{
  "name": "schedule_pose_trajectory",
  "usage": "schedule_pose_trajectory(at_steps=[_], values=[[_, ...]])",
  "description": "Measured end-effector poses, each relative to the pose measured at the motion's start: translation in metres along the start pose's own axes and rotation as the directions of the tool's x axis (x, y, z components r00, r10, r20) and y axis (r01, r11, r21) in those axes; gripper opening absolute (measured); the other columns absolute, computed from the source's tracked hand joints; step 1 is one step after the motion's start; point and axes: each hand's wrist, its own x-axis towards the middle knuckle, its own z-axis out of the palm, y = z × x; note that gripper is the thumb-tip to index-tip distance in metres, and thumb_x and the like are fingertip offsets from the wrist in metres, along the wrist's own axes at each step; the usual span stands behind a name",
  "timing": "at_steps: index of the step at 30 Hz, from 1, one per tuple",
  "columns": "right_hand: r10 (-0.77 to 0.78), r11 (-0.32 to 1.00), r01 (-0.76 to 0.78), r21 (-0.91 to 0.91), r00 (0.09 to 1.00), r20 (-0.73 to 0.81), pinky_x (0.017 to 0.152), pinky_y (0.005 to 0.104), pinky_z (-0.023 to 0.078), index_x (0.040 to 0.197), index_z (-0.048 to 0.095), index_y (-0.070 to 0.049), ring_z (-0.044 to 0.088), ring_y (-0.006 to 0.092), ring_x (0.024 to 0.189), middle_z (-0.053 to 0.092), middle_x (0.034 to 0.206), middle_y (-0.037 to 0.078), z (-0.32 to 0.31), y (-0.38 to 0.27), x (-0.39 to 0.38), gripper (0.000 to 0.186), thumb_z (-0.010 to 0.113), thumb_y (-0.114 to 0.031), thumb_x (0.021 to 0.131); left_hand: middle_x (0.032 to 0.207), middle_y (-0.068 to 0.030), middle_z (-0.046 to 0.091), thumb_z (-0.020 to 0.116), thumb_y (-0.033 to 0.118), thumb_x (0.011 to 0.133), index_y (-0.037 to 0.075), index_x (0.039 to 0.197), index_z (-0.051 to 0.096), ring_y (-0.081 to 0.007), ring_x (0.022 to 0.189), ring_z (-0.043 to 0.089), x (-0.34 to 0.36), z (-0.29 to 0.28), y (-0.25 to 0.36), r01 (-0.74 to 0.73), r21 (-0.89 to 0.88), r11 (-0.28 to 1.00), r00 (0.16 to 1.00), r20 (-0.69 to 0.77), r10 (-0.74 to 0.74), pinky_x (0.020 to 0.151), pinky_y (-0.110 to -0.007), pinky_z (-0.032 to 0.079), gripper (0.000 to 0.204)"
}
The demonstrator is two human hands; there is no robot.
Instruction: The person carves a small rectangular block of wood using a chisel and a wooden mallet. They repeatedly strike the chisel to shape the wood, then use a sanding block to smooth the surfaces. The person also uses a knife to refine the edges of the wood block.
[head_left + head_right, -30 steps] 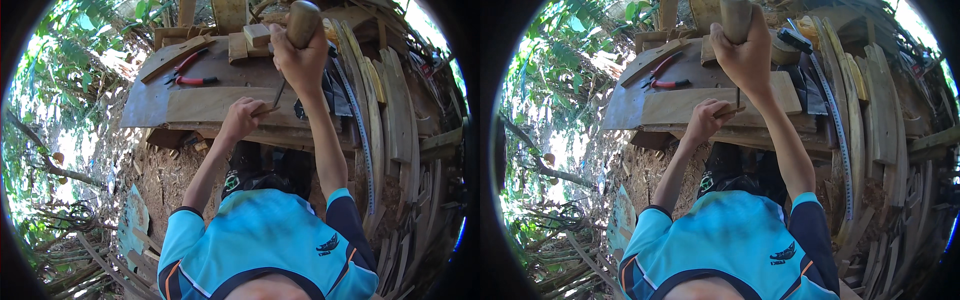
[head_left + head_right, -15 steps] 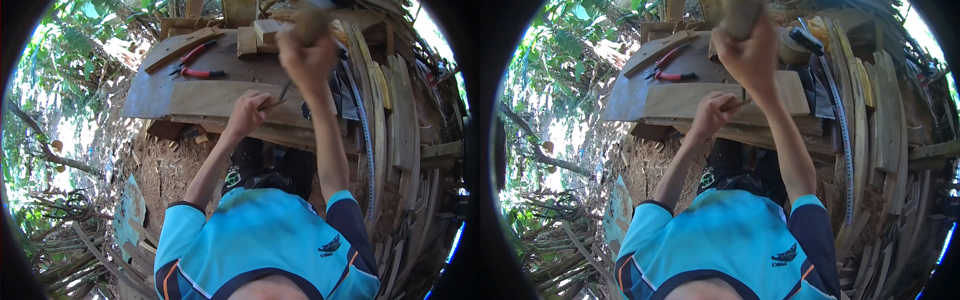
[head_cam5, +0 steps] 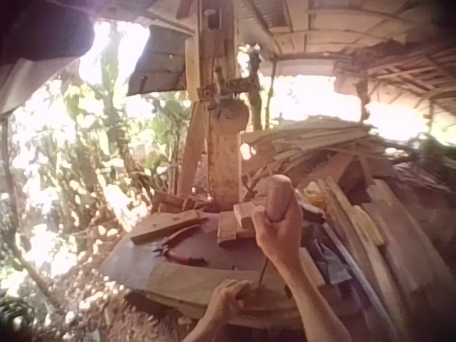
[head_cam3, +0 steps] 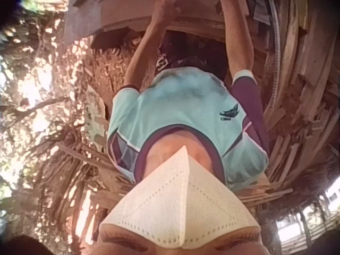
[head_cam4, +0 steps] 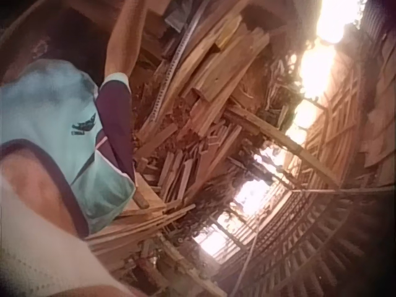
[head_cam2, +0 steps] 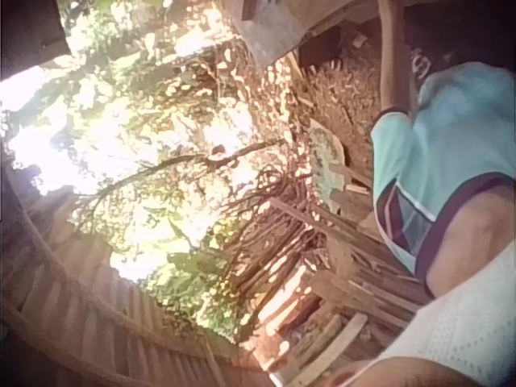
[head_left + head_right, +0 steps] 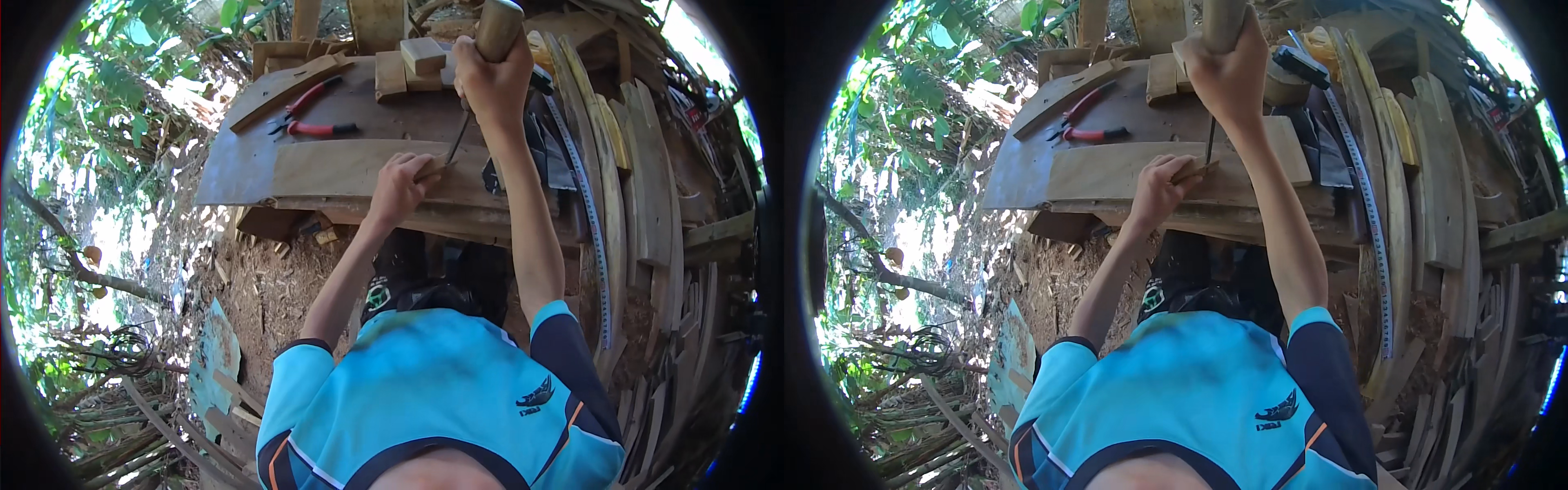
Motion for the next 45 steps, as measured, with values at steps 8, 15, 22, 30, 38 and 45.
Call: schedule_pose_trajectory(at_steps=[8,15,22,30,38,45], values=[[0.469,0.824,-0.484,0.295,0.874,0.125,0.034,0.0222,0.037,0.084,0.045,-0.003,0.047,0.0077,0.038,0.049,0.055,0.001,-0.005,0.005,-0.023,0.019,0.063,-0.009,0.079,0.102,-0.0186,0.06,0.07,0.015,0.072,0.0,0.11,0.057,-0.0334,0.098,0.056,0.012,-0.017,0.009,-0.039,0.065,0.997,0.983,0.179,0.027,0.082,-0.037,0.045,0.043],[0.395,0.911,-0.396,0.117,0.918,0.031,0.051,0.0289,0.043,0.083,0.05,-0.002,0.053,0.0155,0.052,0.056,0.065,0.008,0.001,0.012,-0.058,0.021,0.065,-0.014,0.074,0.12,-0.0208,0.051,0.072,0.028,0.07,0.003,0.123,0.047,-0.0358,0.107,0.05,0.018,0.001,0.007,-0.062,-0.095,0.993,0.972,0.218,0.082,0.092,-0.04,0.04,0.063],[0.437,0.874,-0.41,0.262,0.898,-0.05,0.041,0.0225,0.039,0.087,0.046,-0.003,0.047,0.0074,0.044,0.051,0.059,0.002,-0.03,-0.004,-0.044,0.018,0.062,-0.003,0.08,0.128,-0.0184,0.039,0.072,0.032,0.064,0.004,0.113,0.05,-0.0335,0.11,0.045,-0.008,0.005,0.023,0.115,0.329,0.937,0.985,0.088,-0.152,0.091,-0.04,0.039,0.06],[0.411,0.849,-0.367,0.38,0.911,-0.04,0.038,0.0223,0.037,0.093,0.042,-0.004,0.045,0.0081,0.04,0.047,0.053,0.002,-0.037,-0.022,-0.03,0.021,0.06,-0.002,0.083,0.107,-0.0157,0.06,0.046,0.002,0.073,0.0,0.109,0.056,-0.024,0.083,0.062,-0.01,-0.021,0.001,0.208,-0.381,0.901,0.978,0.053,-0.203,0.079,-0.031,0.046,0.038],[0.434,0.839,-0.431,0.331,0.898,0.071,0.044,0.0229,0.043,0.102,0.045,-0.004,0.055,0.0093,0.054,0.055,0.069,0.006,-0.004,0.006,-0.031,0.025,0.06,-0.015,0.086,0.095,-0.0132,0.065,0.064,0.006,0.075,0.002,0.107,0.061,-0.0233,0.087,0.064,0.002,-0.024,-0.01,0.089,-0.094,0.992,0.995,-0.047,-0.093,0.076,-0.031,0.049,0.033],[0.363,0.805,-0.339,0.487,0.931,0.048,0.037,0.019,0.033,0.076,0.034,-0.008,0.032,0.0031,0.041,0.035,0.059,-0.003,0.02,-0.009,-0.016,0.025,0.056,0.004,0.082,0.099,-0.0119,0.064,0.068,0.009,0.073,0.008,0.106,0.063,-0.0285,0.087,0.063,0.003,-0.023,-0.02,-0.033,-0.042,0.999,0.998,-0.06,0.031,0.075,-0.034,0.051,0.033]])
